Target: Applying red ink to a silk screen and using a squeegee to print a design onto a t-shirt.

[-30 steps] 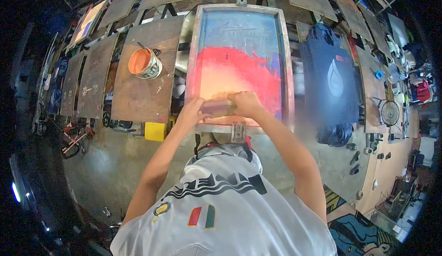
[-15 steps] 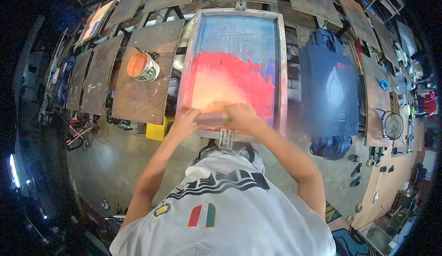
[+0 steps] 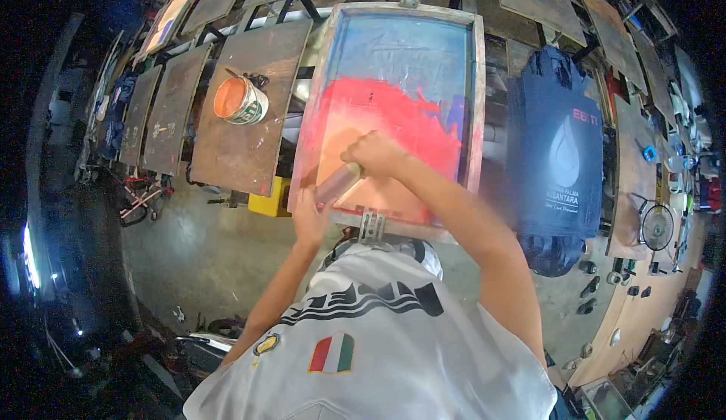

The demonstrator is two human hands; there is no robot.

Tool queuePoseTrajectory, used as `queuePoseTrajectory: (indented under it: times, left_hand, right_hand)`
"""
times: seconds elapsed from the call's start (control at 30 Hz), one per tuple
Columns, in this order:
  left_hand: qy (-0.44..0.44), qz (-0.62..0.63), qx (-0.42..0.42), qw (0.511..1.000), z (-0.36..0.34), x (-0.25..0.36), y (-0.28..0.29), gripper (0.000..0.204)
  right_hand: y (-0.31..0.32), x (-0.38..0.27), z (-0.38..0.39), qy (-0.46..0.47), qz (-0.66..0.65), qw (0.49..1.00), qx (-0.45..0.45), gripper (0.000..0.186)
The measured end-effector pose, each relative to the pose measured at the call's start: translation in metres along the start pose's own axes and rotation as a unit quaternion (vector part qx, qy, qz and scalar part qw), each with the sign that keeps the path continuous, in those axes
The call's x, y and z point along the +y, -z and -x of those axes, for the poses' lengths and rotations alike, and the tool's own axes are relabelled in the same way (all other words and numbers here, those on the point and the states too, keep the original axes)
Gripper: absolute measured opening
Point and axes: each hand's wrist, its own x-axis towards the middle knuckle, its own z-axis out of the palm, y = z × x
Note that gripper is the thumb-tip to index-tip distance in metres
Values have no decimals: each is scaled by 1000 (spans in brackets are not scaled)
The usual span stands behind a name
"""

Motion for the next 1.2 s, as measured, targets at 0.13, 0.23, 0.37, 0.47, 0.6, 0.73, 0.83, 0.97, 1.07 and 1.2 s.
queuePoseTrajectory:
  times: [0.13, 0.23, 0.37, 0.47, 0.6, 0.73, 0.83, 0.97, 1.07, 1.2]
  left_hand:
    - [-45, 7, 4, 999, -11, 1, 15, 49]
    - [-93, -13, -50, 994, -44, 9, 41, 46]
    - [-151, 33, -170, 973, -56, 4, 41, 42]
    - [-196, -20, -227, 954, -52, 31, 44, 42]
    - [-210, -24, -230, 950, -61, 25, 11, 40]
    - [-219, -5, -225, 949, -68, 21, 7, 41]
    - [-190, -23, -232, 954, -73, 6, 0, 42]
    - [-153, 1, -197, 968, -70, -13, -5, 45]
    - [-74, -10, -175, 982, -64, -24, -5, 49]
    - [32, 18, -133, 990, -50, -32, 6, 52]
  right_hand:
    - [1, -10, 13, -16, -13, 1000, -4, 20]
    - [-8, -37, 33, -111, -32, 993, 24, 23]
    - [-5, -73, 73, -238, -97, 963, 85, 30]
    - [-10, -103, 102, -310, -109, 943, 59, 38]
    - [-20, -100, 109, -371, -91, 922, 68, 42]
    - [-30, -75, 105, -348, -89, 930, 77, 39]
    - [-30, -42, 94, -285, -81, 955, 26, 44]
    - [-15, -3, 57, -192, -92, 977, 9, 39]
    - [-10, 17, 19, -143, -70, 987, -38, 36]
    - [-11, 25, -42, -54, -8, 992, -110, 33]
